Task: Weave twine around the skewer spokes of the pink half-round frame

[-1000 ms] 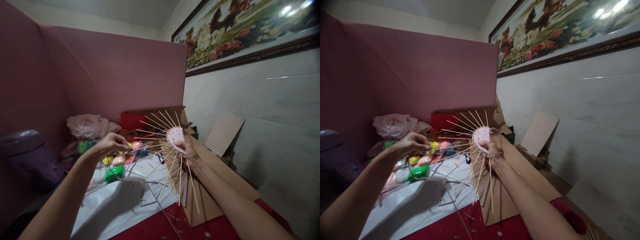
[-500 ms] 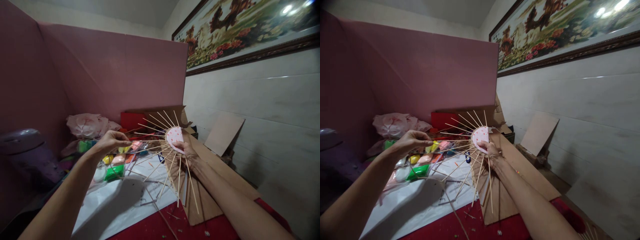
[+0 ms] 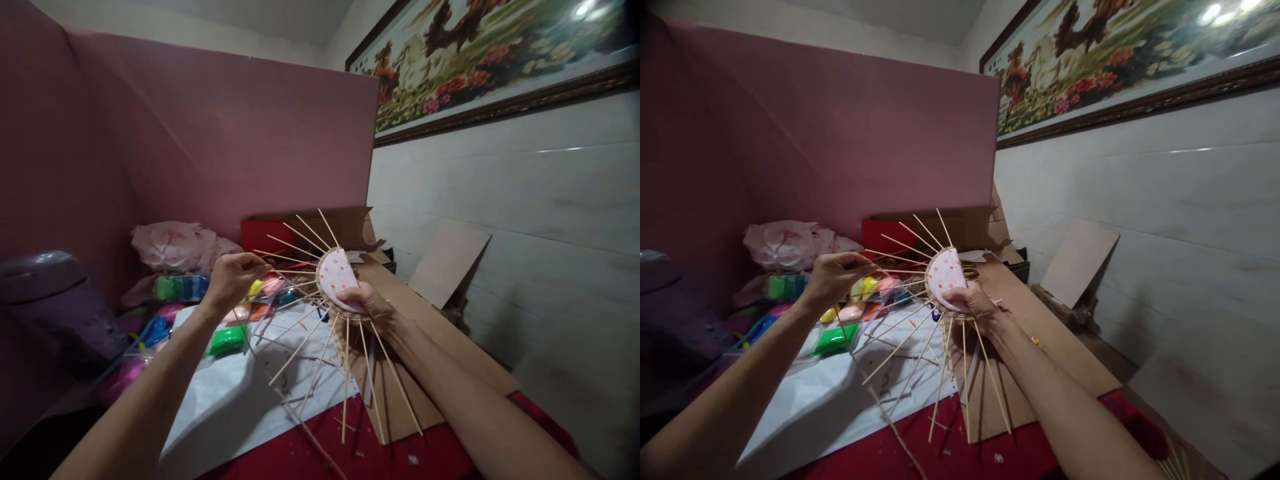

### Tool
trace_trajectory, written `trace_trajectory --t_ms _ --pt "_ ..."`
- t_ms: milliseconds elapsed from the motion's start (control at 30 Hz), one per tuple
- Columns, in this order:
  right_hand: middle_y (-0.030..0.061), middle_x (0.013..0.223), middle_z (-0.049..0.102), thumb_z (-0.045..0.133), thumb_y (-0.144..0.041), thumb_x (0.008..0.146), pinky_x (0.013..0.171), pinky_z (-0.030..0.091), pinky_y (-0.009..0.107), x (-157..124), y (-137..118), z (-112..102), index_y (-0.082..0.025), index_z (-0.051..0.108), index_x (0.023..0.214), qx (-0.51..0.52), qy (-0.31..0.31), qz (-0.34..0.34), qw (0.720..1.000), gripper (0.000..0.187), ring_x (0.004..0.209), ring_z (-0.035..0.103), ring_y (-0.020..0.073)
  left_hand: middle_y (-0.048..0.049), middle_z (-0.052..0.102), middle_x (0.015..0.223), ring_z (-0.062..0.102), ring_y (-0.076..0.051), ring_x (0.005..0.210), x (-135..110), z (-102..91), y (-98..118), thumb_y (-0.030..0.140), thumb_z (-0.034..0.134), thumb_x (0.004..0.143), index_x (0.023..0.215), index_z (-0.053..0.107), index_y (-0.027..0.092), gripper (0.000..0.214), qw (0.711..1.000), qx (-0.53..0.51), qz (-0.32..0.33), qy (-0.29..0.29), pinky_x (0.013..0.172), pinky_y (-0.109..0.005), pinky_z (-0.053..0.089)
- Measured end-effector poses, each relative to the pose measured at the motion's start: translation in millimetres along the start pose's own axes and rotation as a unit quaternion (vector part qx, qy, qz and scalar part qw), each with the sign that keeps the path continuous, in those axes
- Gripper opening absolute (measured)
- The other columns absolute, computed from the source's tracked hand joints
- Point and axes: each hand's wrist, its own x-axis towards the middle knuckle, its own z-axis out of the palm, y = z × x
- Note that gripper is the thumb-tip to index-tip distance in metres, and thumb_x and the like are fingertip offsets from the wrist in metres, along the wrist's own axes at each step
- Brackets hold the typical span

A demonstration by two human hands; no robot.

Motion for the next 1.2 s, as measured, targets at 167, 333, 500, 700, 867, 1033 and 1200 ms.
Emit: trace_trajectory --t_ms 167,333,500,700,867,1033,1200 --pt "0.0103 0.084 0.069 0.066 -0.015 0.057 0.065 0.047 0.027 -1 3 -2 -0.007 0.065 0.089 -0.035 -0.062 0.010 0.997 0.034 0.068 0.062 0.0166 -0.0024 0.066 0.059 0.054 -0.012 0.053 -2 2.0 2 0.039 0.061 0.066 0.071 0.071 0.017 0.025 0.995 0.100 -0.002 0.030 0.046 -0.021 0.034" --pt "0.0078 0.077 0.069 0.066 -0.013 0.056 0.060 0.047 0.023 -6 0 3 -0.009 0.065 0.088 -0.036 -0.065 0.016 0.997 0.032 0.064 0.061 0.0141 -0.0022 0.068 0.065 0.056 -0.013 0.059 -4 2.4 7 0.039 0.058 0.069 0.077 0.072 0.020 0.025 0.983 0.180 -0.021 0.036 0.050 -0.021 0.033" --pt "0.0086 0.081 0.069 0.067 -0.012 0.056 0.062 0.048 0.023 -9 -2 5 -0.009 0.065 0.093 -0.023 -0.097 0.034 0.994 0.037 0.068 0.062 0.0151 -0.0027 0.068 0.067 0.058 -0.015 0.062 -5 3.8 6 0.044 0.057 0.071 0.077 0.072 0.022 0.028 0.982 0.184 -0.014 0.039 0.052 -0.023 0.033" --pt "0.0080 0.081 0.070 0.066 -0.011 0.057 0.064 0.048 0.024 -7 -2 3 -0.009 0.065 0.093 -0.004 -0.099 0.034 0.995 0.037 0.068 0.062 0.0154 -0.0008 0.069 0.068 0.059 -0.017 0.064 -5 0.5 11 0.046 0.056 0.071 0.077 0.072 0.026 0.026 0.970 0.239 -0.034 0.036 0.052 -0.024 0.031" --pt "0.0096 0.080 0.070 0.065 -0.012 0.055 0.062 0.048 0.024 -3 -5 -5 -0.007 0.066 0.089 0.002 -0.082 0.035 0.996 0.034 0.065 0.062 0.0157 -0.0013 0.066 0.064 0.057 -0.017 0.061 -2 -6.2 17 0.048 0.059 0.069 0.071 0.070 0.024 0.027 0.954 0.294 -0.053 0.042 0.051 -0.025 0.029" --pt "0.0089 0.076 0.070 0.062 -0.012 0.058 0.056 0.048 0.023 -5 -14 -12 -0.007 0.064 0.094 -0.004 -0.069 0.038 0.997 0.037 0.060 0.061 0.0155 -0.0005 0.064 0.063 0.055 -0.015 0.058 3 -14.0 9 0.048 0.062 0.065 0.071 0.067 0.023 0.026 0.954 0.292 -0.062 0.019 0.049 -0.024 0.029" --pt "0.0079 0.072 0.069 0.060 -0.012 0.058 0.058 0.049 0.026 -5 -25 -19 -0.009 0.064 0.093 0.016 -0.045 0.037 0.998 0.036 0.058 0.061 0.0160 -0.0010 0.065 0.063 0.055 -0.015 0.058 5 -18.5 4 0.047 0.061 0.065 0.069 0.067 0.023 0.025 0.960 0.273 -0.065 0.007 0.049 -0.024 0.029"
